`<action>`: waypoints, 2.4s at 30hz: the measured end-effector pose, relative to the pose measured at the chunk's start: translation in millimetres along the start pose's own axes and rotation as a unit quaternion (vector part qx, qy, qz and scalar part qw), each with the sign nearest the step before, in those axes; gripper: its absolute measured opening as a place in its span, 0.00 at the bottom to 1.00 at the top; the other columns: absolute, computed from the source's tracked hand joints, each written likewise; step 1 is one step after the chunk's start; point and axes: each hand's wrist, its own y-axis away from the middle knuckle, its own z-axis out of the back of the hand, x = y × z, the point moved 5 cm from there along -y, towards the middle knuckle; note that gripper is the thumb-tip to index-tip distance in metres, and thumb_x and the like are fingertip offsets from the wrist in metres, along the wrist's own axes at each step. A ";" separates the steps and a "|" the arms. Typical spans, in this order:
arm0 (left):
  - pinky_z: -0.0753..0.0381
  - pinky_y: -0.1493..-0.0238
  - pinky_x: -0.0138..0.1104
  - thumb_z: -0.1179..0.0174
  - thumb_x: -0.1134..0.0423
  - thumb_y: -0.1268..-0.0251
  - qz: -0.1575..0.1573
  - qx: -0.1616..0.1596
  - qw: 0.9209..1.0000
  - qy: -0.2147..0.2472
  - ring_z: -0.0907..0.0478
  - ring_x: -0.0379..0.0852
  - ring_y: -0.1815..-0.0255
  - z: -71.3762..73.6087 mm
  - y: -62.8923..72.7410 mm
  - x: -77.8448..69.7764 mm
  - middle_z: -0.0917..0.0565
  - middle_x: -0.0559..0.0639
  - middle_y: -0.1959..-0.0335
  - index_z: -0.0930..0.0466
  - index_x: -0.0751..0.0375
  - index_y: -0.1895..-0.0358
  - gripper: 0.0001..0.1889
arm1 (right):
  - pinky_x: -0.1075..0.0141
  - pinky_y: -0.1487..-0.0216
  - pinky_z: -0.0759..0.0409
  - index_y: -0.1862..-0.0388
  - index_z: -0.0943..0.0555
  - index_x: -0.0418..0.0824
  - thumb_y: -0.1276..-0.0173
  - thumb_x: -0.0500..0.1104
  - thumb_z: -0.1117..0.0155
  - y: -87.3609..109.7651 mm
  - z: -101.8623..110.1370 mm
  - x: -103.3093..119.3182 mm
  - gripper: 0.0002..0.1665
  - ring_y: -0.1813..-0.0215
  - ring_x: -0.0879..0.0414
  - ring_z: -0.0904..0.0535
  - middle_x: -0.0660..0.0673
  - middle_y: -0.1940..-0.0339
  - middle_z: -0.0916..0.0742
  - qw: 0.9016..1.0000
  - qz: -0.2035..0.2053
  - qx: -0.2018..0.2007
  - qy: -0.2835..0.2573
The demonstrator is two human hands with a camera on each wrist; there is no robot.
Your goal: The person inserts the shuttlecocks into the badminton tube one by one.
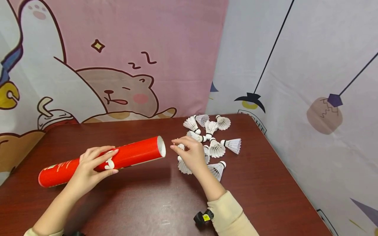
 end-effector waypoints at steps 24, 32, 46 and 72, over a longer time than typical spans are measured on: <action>0.44 0.50 0.52 0.42 0.36 0.46 -0.002 0.001 1.000 0.006 0.36 0.52 0.43 -0.9 -0.7 0.5 0.25 0.50 0.42 0.22 0.47 0.39 0.33 | 0.69 0.72 0.30 0.66 0.12 0.39 0.53 0.36 0.21 37.1 26.0 -56.5 0.13 0.74 0.51 0.24 0.52 0.70 0.14 0.988 0.025 0.115 0.098; 0.44 0.51 0.52 0.21 0.61 0.63 -0.009 0.001 1.000 0.004 0.35 0.52 0.44 -1.0 -0.7 -1.0 0.24 0.50 0.42 0.22 0.48 0.39 0.38 | 0.69 0.74 0.31 0.69 0.12 0.42 0.52 0.38 0.21 39.3 24.2 -62.3 0.10 0.76 0.53 0.25 0.56 0.72 0.15 0.983 0.026 0.130 0.128; 0.44 0.51 0.52 0.31 0.45 0.50 -0.013 0.001 1.000 0.001 0.35 0.54 0.44 -1.4 0.4 -1.0 0.25 0.49 0.42 0.22 0.48 0.39 0.32 | 0.71 0.74 0.31 0.72 0.12 0.43 0.55 0.33 0.21 42.1 23.3 -64.7 0.11 0.76 0.57 0.26 0.56 0.74 0.15 0.980 0.058 0.123 0.147; 0.44 0.50 0.52 0.21 0.59 0.62 -0.014 -0.002 1.000 0.001 0.35 0.52 0.43 -1.6 0.2 -0.4 0.25 0.51 0.42 0.22 0.48 0.39 0.37 | 0.69 0.71 0.30 0.72 0.14 0.43 0.47 0.33 0.25 28.4 43.1 -44.2 0.07 0.70 0.61 0.23 0.54 0.71 0.14 0.989 0.051 0.015 0.136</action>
